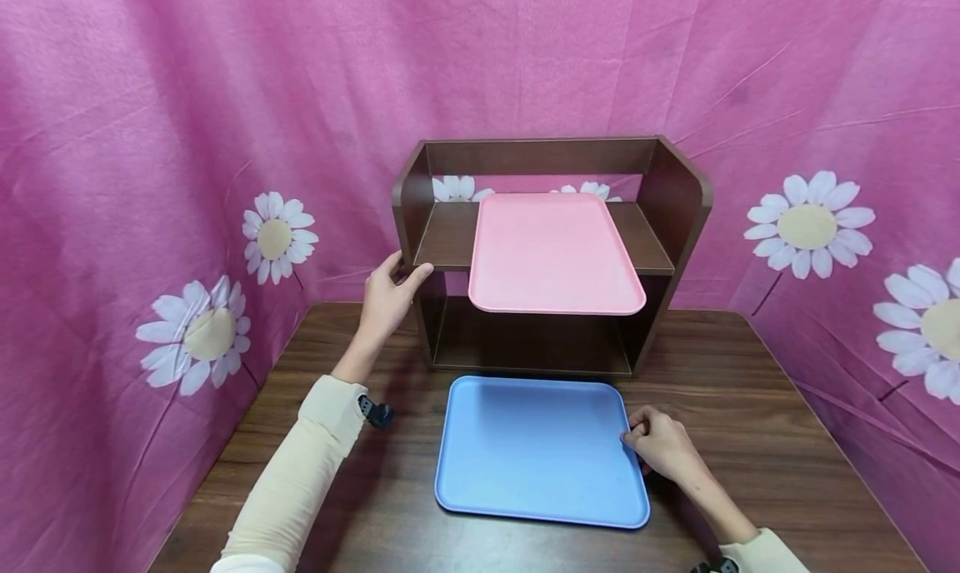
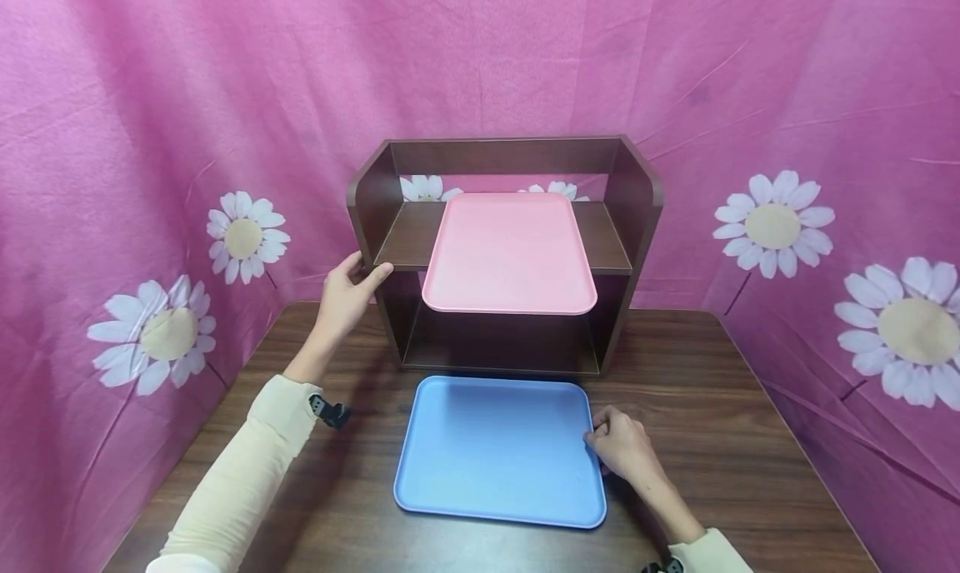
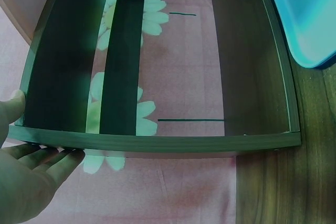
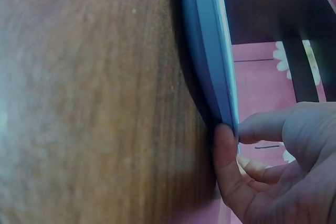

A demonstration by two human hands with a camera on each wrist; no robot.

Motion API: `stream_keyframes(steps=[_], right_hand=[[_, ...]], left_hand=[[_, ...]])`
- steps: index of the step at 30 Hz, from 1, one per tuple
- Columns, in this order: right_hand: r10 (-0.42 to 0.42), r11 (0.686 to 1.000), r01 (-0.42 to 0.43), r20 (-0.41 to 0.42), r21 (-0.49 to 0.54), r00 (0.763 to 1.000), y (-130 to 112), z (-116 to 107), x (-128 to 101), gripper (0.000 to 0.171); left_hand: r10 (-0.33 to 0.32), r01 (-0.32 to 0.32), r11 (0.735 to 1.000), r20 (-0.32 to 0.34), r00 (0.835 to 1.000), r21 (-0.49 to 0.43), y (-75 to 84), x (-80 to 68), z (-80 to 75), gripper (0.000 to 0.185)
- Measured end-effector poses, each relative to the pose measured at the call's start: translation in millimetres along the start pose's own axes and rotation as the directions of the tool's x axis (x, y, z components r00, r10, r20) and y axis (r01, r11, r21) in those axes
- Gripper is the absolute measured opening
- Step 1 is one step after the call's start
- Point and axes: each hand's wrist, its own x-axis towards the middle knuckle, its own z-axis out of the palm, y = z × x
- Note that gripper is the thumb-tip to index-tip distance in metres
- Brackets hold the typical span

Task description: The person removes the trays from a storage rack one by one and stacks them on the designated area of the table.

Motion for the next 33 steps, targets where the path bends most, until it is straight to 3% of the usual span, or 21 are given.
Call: stream_keyframes(steps=[17,26,33], right_hand=[[0.034,0.999,-0.035,0.03,0.033,0.999,-2,-3,1,0.023],[-0.007,1.0,0.008,-0.024,0.026,1.0,-2,-9,1,0.01],[-0.041,0.998,0.042,-0.018,0.056,0.999,-10,-17,1,0.013]], left_hand=[[0.01,-0.01,1.0,-0.004,1.0,-0.003,-0.4,-0.2,0.1,0.055],[0.013,-0.013,1.0,-0.001,1.0,0.01,-1.1,0.9,-0.3,0.056],[0.009,-0.009,1.0,0.0,1.0,0.014,-0.1,0.7,-1.5,0.055]])
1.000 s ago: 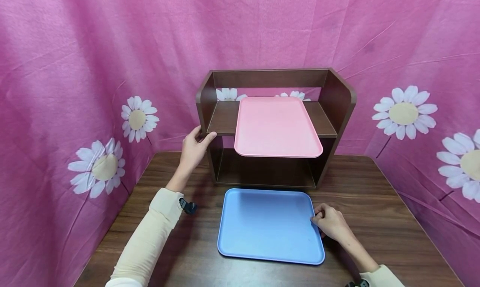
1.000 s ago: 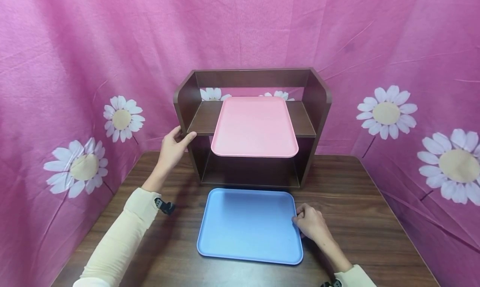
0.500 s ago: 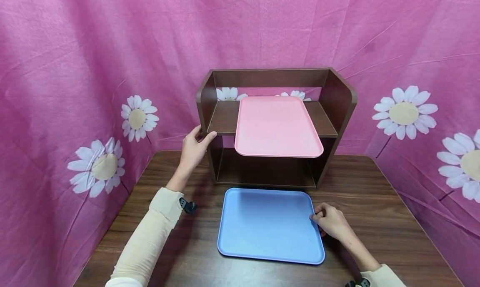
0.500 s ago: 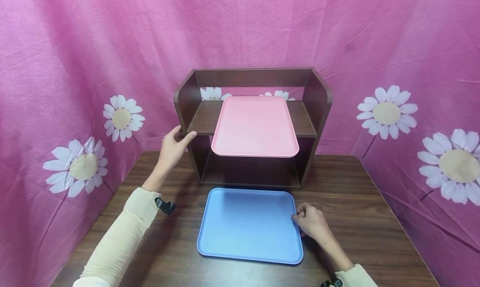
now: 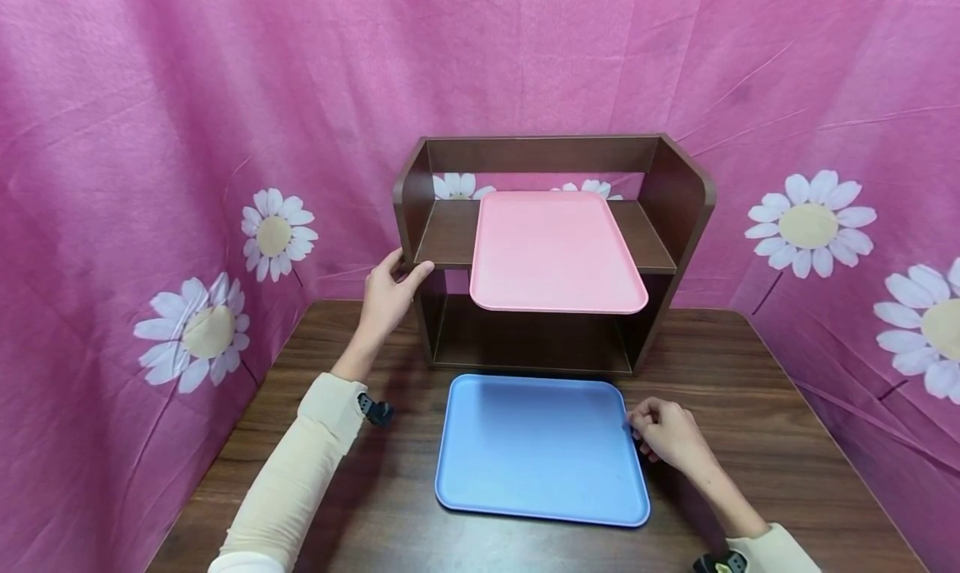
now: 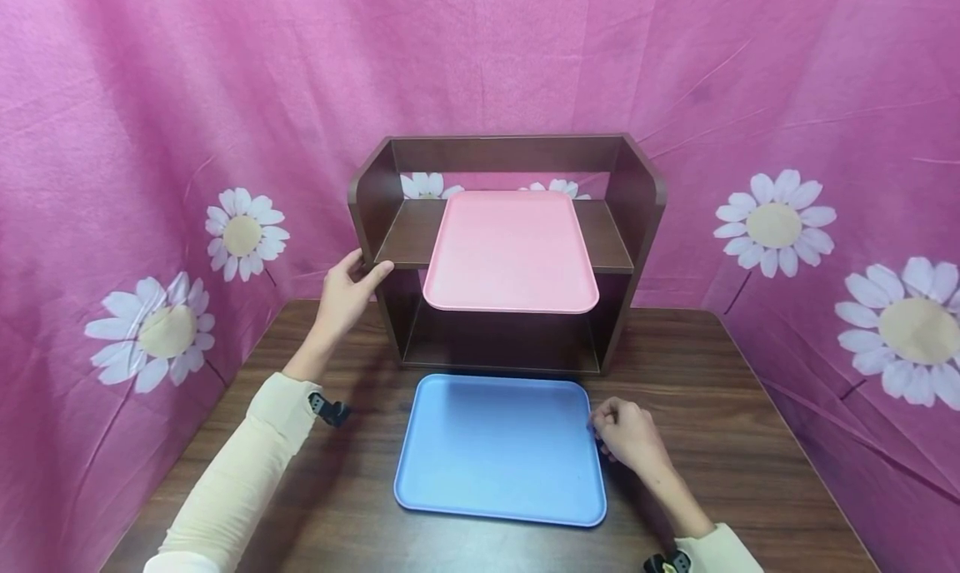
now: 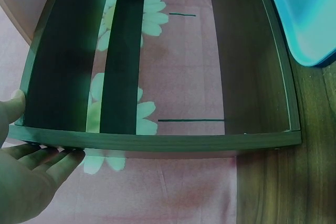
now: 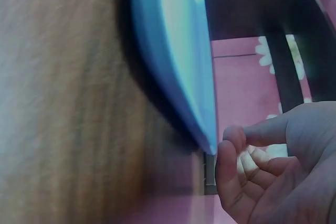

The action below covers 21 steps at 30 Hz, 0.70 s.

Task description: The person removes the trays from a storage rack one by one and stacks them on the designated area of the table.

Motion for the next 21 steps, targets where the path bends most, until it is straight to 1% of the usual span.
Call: stream_keyframes(steps=[5,8,10,13,14,17,21], right_hand=[[-0.02,0.996,0.018,0.026,0.085,0.999,-12,-6,-2,0.019],[-0.036,0.983,0.026,0.055,0.182,0.998,-23,-10,-3,0.021],[-0.062,0.962,0.038,0.08,0.269,0.995,-31,-14,-5,0.023],[-0.131,0.915,0.077,0.11,0.397,0.985,-43,-20,-6,0.025],[-0.159,0.9,0.096,0.115,0.425,0.981,-47,-22,-6,0.026],[-0.228,0.868,0.145,0.123,0.475,0.966,-59,-30,-8,0.029],[-0.274,0.846,0.17,0.138,0.505,0.952,-75,-40,-11,0.036]], left_hand=[[0.001,-0.001,1.0,0.0,1.0,0.009,0.8,0.1,-0.3,0.055],[0.002,-0.002,1.0,0.001,1.0,0.007,0.4,0.2,-0.3,0.055],[0.001,-0.001,1.0,0.003,1.0,0.002,0.1,0.1,-0.5,0.055],[-0.005,0.005,1.0,0.005,1.0,-0.011,-0.6,0.1,-0.5,0.055],[-0.005,0.005,1.0,0.005,1.0,-0.015,-0.9,0.2,-0.4,0.055],[-0.002,0.002,1.0,0.002,1.0,-0.014,-2.0,0.6,-0.3,0.054],[0.004,-0.004,1.0,0.004,1.0,-0.006,-2.7,1.0,0.2,0.053]])
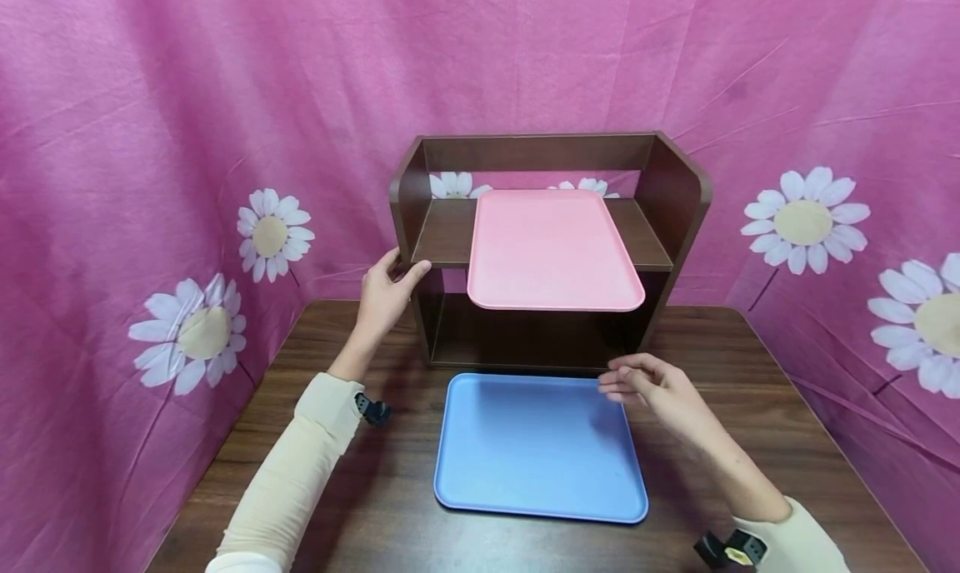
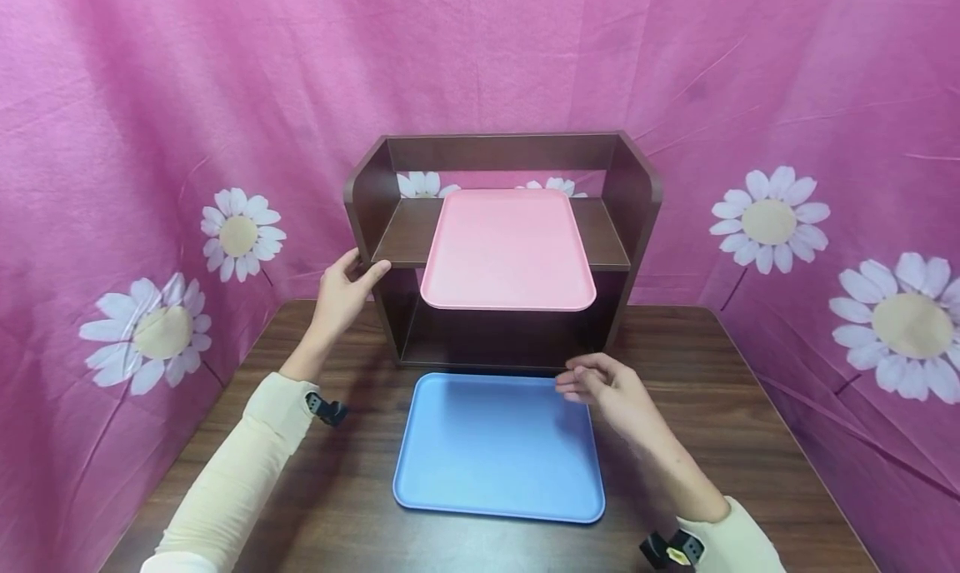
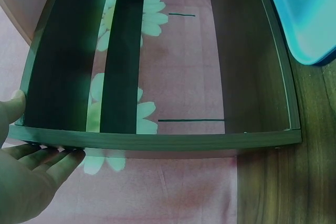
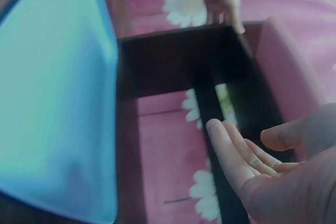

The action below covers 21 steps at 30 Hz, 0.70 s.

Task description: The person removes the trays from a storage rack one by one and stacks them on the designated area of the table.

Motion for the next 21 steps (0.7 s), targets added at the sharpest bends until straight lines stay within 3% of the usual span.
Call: stream_keyframes(steps=[6,13,18,21], right_hand=[[-0.052,0.986,0.04,0.067,0.16,0.996,-29,0,2,0.043],[-0.061,0.932,0.017,0.113,0.361,0.992,-55,4,7,0.043],[-0.037,0.894,-0.034,0.148,0.447,0.988,-68,11,12,0.051],[-0.065,0.865,-0.025,0.161,0.501,0.985,-74,15,15,0.052]], left_hand=[[-0.001,0.001,1.0,-0.003,1.0,0.004,-0.5,0.5,0.1,0.054],[-0.01,0.01,1.0,-0.002,1.0,0.0,0.8,-0.4,-0.2,0.055],[-0.007,0.007,1.0,-0.001,1.0,-0.005,1.2,-0.6,-0.2,0.055],[-0.002,0.002,1.0,-0.001,1.0,-0.003,1.0,-0.9,-0.1,0.055]])
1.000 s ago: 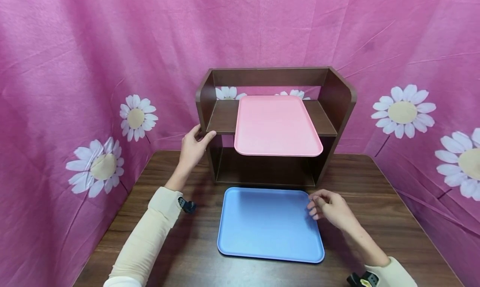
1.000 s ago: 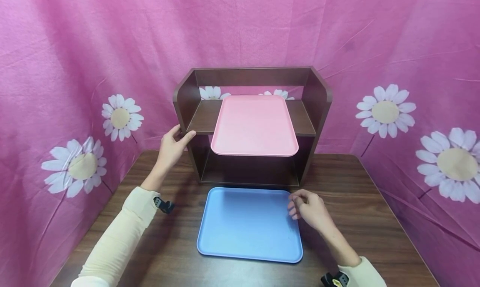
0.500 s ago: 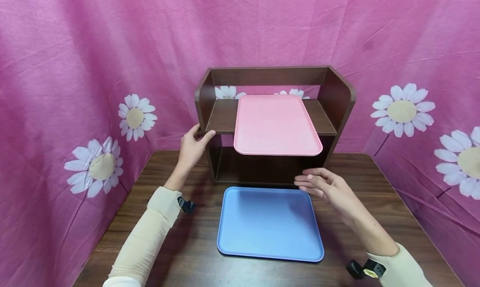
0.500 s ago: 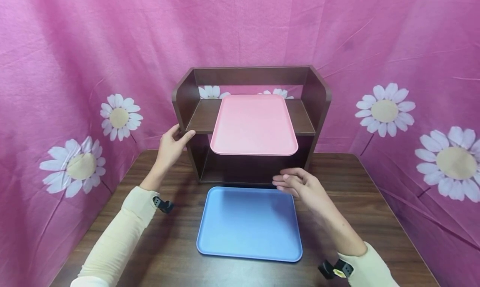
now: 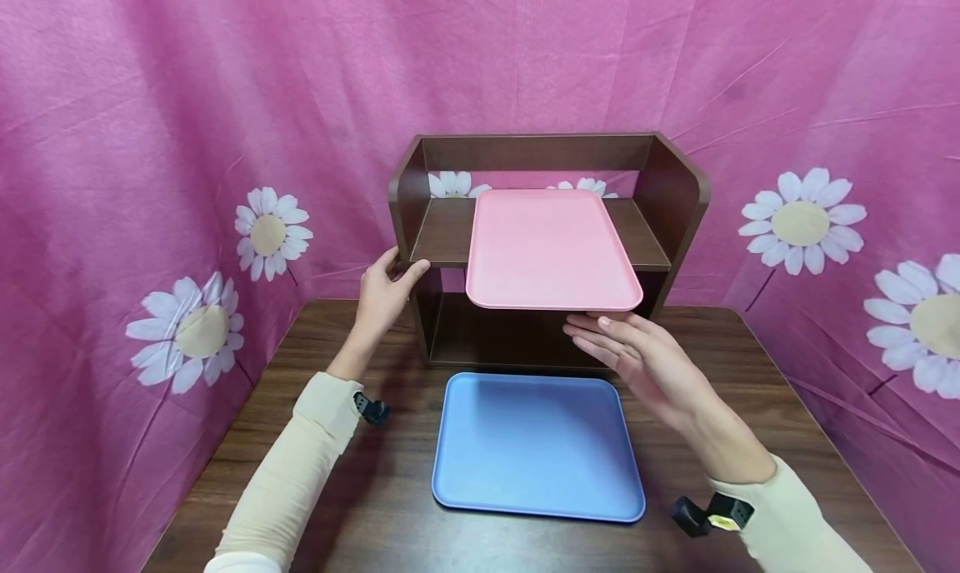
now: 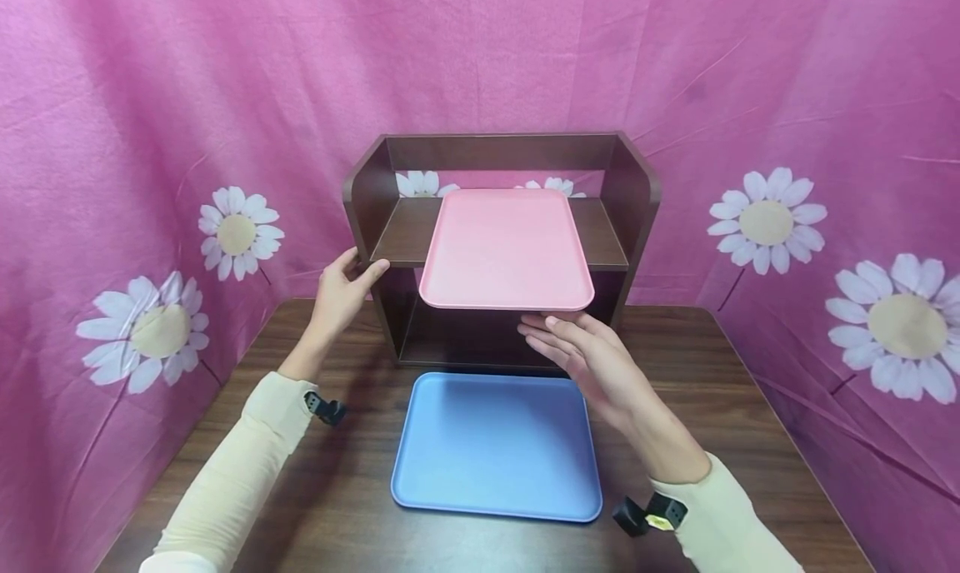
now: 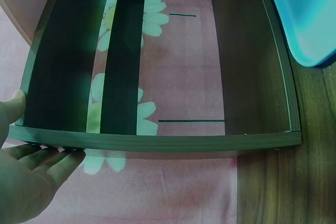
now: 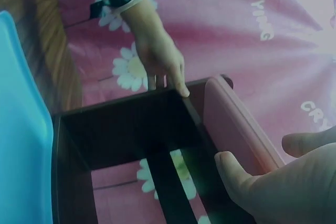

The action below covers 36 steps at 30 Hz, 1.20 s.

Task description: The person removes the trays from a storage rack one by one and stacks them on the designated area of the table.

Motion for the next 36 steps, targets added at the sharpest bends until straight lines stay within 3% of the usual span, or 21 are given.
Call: stream_keyframes(steps=[8,17,25,32,36], right_hand=[[-0.101,0.971,0.088,0.045,0.224,0.994,1,13,11,0.025],[-0.108,0.908,0.128,-0.072,0.399,0.992,4,29,19,0.056],[-0.116,0.869,0.175,-0.154,0.463,0.981,8,37,20,0.06],[-0.134,0.851,0.243,-0.256,0.466,0.957,10,38,24,0.041],[-0.16,0.832,0.279,-0.274,0.479,0.948,10,38,24,0.05]], left_hand=[[-0.017,0.017,1.0,0.009,1.0,-0.01,1.7,-0.5,-1.3,0.052],[-0.009,0.009,1.0,0.001,1.0,-0.014,4.3,1.3,-2.5,0.054],[-0.014,0.014,1.0,0.005,1.0,-0.009,1.4,0.1,-1.0,0.057],[-0.019,0.019,1.0,0.007,1.0,-0.018,0.9,-0.4,-1.0,0.057],[-0.019,0.019,1.0,0.006,1.0,-0.017,1.6,-0.4,-0.8,0.057]])
